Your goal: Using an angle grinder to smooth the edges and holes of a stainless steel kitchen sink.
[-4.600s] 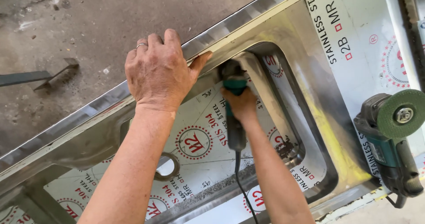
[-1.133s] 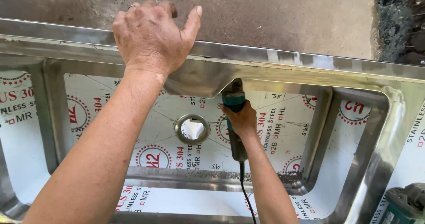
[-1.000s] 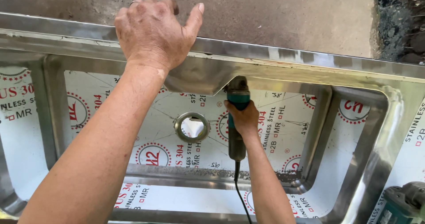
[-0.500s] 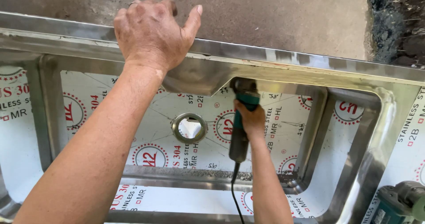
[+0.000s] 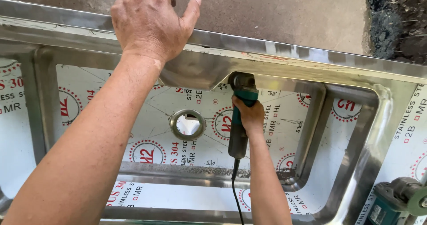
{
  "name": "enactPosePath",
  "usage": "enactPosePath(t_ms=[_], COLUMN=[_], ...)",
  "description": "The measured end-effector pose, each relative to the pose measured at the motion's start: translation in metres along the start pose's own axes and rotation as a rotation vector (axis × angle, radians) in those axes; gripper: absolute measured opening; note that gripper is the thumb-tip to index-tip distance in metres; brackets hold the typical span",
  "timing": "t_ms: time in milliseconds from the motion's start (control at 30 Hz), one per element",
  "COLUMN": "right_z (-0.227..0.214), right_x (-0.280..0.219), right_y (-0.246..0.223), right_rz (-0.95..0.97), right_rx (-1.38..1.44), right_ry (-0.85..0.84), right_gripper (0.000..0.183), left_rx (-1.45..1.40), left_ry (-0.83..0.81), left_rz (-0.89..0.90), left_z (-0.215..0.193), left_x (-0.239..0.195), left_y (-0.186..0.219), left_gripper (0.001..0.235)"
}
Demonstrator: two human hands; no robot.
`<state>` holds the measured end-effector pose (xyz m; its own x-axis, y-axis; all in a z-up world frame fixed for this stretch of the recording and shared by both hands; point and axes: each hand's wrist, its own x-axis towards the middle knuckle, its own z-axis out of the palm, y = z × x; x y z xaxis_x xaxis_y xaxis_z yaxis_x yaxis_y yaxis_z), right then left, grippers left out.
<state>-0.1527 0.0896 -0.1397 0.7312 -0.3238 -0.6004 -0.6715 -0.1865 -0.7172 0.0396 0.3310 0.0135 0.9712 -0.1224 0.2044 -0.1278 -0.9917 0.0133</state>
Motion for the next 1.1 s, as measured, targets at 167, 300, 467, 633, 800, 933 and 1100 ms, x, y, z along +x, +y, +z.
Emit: enactPosePath(t_ms=[167, 300, 467, 633, 800, 933, 1100], right_z=[-0.031, -0.044, 0.003, 0.023, 0.024, 0.032, 0.037], right_x=[0.016, 0.017, 0.007, 0.001, 0.000, -0.012, -0.006], right_y=[0.020, 0.025, 0.014, -0.006, -0.014, -0.006, 0.015], right_rz=[0.022, 0.015, -0.069, -0.056, -0.001, -0.057, -0.080], right_rx=[0.018, -0.055, -0.160, -0.276, -0.356, -0.430, -0.402], right_ry=[0.032, 0.081, 0.004, -0.083, -0.180, -0.195, -0.198], right_gripper=[0.033, 0.036, 0.047, 0.057, 0.060, 0.062, 0.061], left_rx=[0.001, -0.011, -0.022, -0.011, 0.012, 0.000, 0.024], left_ry=[-0.025, 0.027, 0.038, 0.005, 0.196, 0.169, 0.120], left_rz=[-0.020, -0.014, -0.024, -0.035, 0.022, -0.001, -0.012], left_z=[-0.004, -0.002, -0.006, -0.005, 0.000, -0.002, 0.002], left_x=[0.005, 0.001, 0.001, 0.002, 0.000, 0.000, 0.000], left_y=[0.005, 0.005, 0.003, 0.004, 0.004, 0.006, 0.007], left_gripper=[0.058, 0.056, 0.055, 0.057, 0.051, 0.050, 0.053])
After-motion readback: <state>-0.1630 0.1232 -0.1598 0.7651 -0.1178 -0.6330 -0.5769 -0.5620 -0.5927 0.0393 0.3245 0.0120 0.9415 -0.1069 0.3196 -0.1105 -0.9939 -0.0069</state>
